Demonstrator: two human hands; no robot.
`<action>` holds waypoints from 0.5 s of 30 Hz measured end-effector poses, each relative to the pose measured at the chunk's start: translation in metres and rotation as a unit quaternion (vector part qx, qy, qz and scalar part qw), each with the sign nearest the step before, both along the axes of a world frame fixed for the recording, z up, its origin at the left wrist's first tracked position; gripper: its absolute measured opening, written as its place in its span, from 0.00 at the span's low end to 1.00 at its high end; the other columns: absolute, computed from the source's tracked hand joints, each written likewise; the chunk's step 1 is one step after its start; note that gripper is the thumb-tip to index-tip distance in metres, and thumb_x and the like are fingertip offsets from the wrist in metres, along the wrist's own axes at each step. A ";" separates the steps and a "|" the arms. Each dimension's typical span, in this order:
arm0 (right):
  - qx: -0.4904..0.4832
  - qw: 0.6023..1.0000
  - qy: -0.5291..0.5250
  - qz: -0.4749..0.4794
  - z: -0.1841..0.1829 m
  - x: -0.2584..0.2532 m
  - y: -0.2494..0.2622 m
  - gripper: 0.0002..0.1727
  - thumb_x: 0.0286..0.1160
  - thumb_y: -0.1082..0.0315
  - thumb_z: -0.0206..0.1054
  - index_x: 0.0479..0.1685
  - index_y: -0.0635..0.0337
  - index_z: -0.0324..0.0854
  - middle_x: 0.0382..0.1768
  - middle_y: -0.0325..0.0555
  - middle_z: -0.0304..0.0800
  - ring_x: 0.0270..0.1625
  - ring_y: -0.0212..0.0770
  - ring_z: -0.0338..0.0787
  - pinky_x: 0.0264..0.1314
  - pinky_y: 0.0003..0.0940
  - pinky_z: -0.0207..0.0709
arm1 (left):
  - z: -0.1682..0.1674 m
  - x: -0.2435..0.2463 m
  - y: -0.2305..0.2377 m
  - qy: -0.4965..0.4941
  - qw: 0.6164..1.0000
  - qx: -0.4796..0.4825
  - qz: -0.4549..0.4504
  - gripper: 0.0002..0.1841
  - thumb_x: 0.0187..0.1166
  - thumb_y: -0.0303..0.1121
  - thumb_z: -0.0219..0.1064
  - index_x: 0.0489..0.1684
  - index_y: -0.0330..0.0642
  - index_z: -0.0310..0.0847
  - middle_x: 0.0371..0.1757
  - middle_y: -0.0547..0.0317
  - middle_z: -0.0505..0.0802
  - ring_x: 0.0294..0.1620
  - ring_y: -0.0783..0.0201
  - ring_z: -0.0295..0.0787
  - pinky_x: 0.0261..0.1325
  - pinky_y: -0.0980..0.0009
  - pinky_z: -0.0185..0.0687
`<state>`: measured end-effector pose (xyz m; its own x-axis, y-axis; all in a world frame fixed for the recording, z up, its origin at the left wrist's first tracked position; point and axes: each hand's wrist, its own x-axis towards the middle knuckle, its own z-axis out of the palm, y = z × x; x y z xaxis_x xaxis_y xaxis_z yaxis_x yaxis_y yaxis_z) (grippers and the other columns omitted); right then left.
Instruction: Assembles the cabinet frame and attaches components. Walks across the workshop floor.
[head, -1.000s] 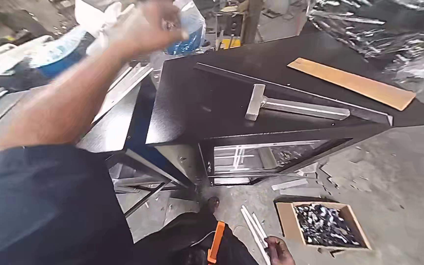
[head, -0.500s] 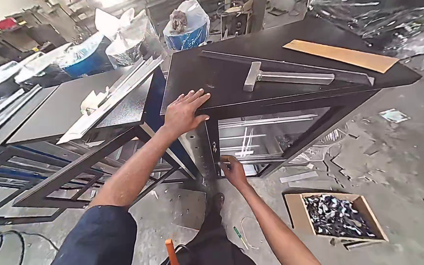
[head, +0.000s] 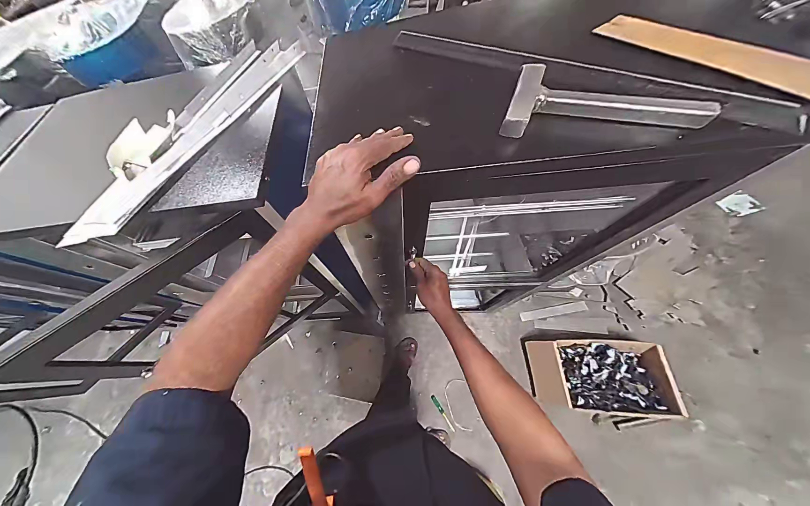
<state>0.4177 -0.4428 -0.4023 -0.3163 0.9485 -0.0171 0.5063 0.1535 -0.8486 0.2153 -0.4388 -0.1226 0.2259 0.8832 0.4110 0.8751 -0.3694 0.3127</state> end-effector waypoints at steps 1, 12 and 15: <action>0.004 1.000 -0.008 0.001 0.001 0.002 -0.003 0.20 0.90 0.52 0.55 0.54 0.52 0.92 0.48 0.46 0.96 0.59 0.45 0.91 0.69 0.47 0.78 | 0.001 -0.001 0.000 -0.005 1.000 0.002 -0.005 0.35 0.88 0.66 0.42 0.78 0.56 0.82 0.79 0.66 0.85 0.83 0.64 0.77 0.87 0.49 0.67; 0.049 0.998 0.037 0.015 -0.007 0.016 -0.023 0.19 0.90 0.55 0.57 0.50 0.56 0.92 0.43 0.45 0.95 0.52 0.40 0.92 0.65 0.42 0.80 | 0.005 -0.004 -0.003 -0.045 0.999 0.007 -0.025 0.36 0.89 0.66 0.40 0.79 0.54 0.81 0.70 0.60 0.92 0.72 0.63 0.87 0.77 0.51 0.76; 0.055 0.998 0.031 0.008 -0.007 -0.001 0.004 0.20 0.89 0.54 0.57 0.50 0.55 0.92 0.42 0.46 0.95 0.50 0.42 0.92 0.63 0.44 0.81 | 0.008 -0.008 -0.002 -0.069 0.997 -0.009 -0.034 0.39 0.88 0.68 0.37 0.79 0.54 0.81 0.70 0.61 0.92 0.72 0.65 0.86 0.77 0.53 0.77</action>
